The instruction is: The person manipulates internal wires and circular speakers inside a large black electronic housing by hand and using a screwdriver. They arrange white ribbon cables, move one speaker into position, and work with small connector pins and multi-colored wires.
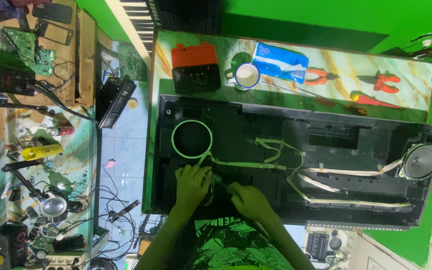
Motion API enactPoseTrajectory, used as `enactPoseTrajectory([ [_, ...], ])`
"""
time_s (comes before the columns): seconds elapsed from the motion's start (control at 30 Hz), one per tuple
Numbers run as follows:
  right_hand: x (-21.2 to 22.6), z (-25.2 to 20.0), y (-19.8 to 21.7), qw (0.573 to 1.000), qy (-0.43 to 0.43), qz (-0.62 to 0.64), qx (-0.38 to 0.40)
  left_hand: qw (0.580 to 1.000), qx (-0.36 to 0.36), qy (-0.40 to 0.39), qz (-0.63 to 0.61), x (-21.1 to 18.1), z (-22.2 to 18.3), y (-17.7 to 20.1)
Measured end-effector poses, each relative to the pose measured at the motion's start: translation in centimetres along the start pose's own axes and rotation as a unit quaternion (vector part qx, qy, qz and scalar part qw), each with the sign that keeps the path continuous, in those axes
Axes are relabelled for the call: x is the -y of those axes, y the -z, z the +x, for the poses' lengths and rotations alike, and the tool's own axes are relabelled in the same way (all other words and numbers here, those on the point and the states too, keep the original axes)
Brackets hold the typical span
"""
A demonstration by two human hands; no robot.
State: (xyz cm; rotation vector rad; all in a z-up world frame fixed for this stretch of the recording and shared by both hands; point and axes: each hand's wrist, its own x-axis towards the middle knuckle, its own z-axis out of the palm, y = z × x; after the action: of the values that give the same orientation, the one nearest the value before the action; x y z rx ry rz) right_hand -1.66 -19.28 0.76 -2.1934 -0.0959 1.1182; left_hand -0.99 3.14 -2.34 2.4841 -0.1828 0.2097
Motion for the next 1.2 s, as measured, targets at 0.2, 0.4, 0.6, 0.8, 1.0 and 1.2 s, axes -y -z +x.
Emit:
enactPoseTrajectory([
  [0.2, -0.3, 0.6, 1.5, 0.992, -0.030, 0.019, -0.117, 1.000, 0.021, 0.017, 0.005, -0.5, 0.3, 0.5],
  [0.4, 1.2, -0.4, -0.6, 0.999, 0.034, -0.022, 0.009, 1.000, 0.009, 0.004, -0.004, -0.7, 0.6, 0.8],
  [0.6, -0.1, 0.1, 1.1, 0.984, 0.116, 0.037, -0.129, 1.000, -0.007, 0.011, -0.019, -0.4, 0.3, 0.5],
  [0.8, -1.0, 1.1, 0.6, 0.997, -0.037, -0.009, -0.064, 1.000, -0.010, -0.003, -0.018, -0.1, 0.3, 0.4],
  [1.0, -1.1, -0.2, -2.0, 0.998, 0.054, -0.033, -0.010, 0.999, -0.031, -0.011, -0.019, -0.3, 0.0, 0.4],
  [1.2, -1.3, -0.3, 0.8, 0.994, -0.015, 0.032, -0.099, 1.000, -0.004, -0.011, -0.012, -0.4, 0.1, 0.7],
])
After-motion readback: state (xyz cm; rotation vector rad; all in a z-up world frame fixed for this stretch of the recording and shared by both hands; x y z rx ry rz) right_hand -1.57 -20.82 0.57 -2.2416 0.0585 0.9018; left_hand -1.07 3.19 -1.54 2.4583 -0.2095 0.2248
